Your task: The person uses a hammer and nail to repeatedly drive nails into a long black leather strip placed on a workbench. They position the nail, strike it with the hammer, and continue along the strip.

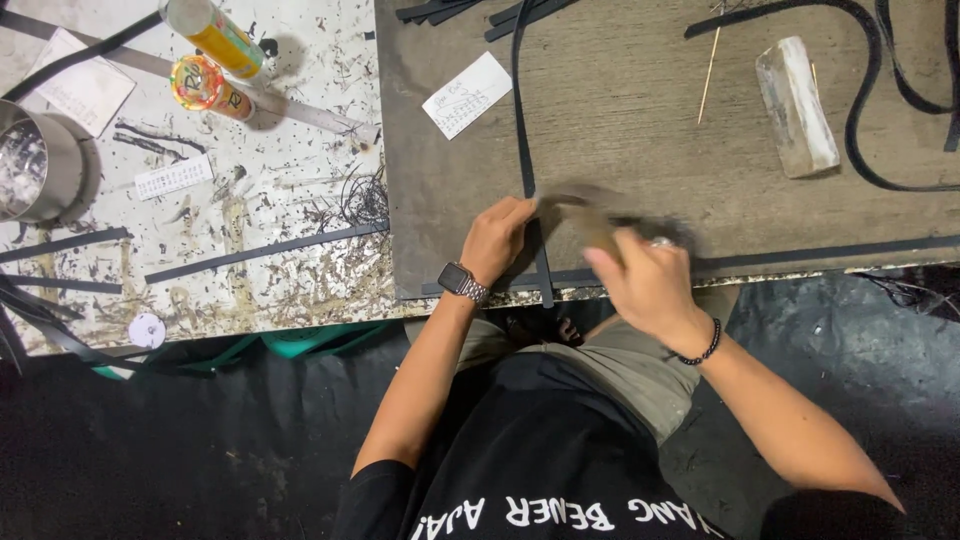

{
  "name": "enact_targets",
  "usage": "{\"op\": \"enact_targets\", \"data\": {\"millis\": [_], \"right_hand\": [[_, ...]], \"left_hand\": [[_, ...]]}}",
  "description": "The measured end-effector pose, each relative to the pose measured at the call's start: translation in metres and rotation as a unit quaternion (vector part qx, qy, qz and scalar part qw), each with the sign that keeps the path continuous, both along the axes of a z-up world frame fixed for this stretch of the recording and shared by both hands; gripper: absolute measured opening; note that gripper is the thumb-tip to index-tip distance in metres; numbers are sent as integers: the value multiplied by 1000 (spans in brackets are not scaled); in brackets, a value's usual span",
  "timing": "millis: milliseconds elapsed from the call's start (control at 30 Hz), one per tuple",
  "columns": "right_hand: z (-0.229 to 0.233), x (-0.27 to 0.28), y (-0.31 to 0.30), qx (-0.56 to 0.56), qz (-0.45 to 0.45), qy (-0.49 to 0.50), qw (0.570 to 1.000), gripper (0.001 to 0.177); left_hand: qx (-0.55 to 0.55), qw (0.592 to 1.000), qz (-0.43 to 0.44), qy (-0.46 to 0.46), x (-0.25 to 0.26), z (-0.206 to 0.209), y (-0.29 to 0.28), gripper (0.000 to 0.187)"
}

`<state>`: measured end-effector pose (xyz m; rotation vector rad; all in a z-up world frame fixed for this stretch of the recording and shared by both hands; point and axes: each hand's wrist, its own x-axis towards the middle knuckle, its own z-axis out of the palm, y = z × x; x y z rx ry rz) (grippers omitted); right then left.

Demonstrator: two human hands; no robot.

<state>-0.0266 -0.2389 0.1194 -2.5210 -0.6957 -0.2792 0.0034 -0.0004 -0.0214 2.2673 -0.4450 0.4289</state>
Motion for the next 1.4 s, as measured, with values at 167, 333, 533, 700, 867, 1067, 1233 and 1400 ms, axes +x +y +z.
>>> {"op": "enact_targets", "data": {"millis": [167, 333, 533, 700, 867, 1067, 1233, 1400], "right_hand": [[-37, 21, -20, -15, -72, 73, 995, 51], [-50, 62, -8, -121, -150, -52, 980, 40], [-81, 66, 35, -104, 30, -167, 980, 34], [-78, 68, 45, -99, 112, -111, 982, 39], [-58, 63, 45, -97, 113, -101, 984, 41], [-62, 55, 39, -102, 105, -24, 989, 50], [-67, 51, 36, -84, 100, 9, 991, 54], [-66, 52, 35, -99, 105, 9, 990, 52]], "left_hand": [[-12, 1000, -4, 14, -2, 19, -2, 21], [-22, 1000, -1, 21, 0, 26, 0, 23], [-64, 996, 10, 57, 0, 43, -1, 24], [-154, 982, 33, 100, 2, 48, -1, 5], [-328, 926, 102, 160, 18, 54, 10, 18], [-357, 919, 94, 141, 10, 59, 7, 14], [-267, 951, 91, 129, 6, 59, -1, 11], [-275, 949, 85, 124, 9, 56, 0, 11]]}}
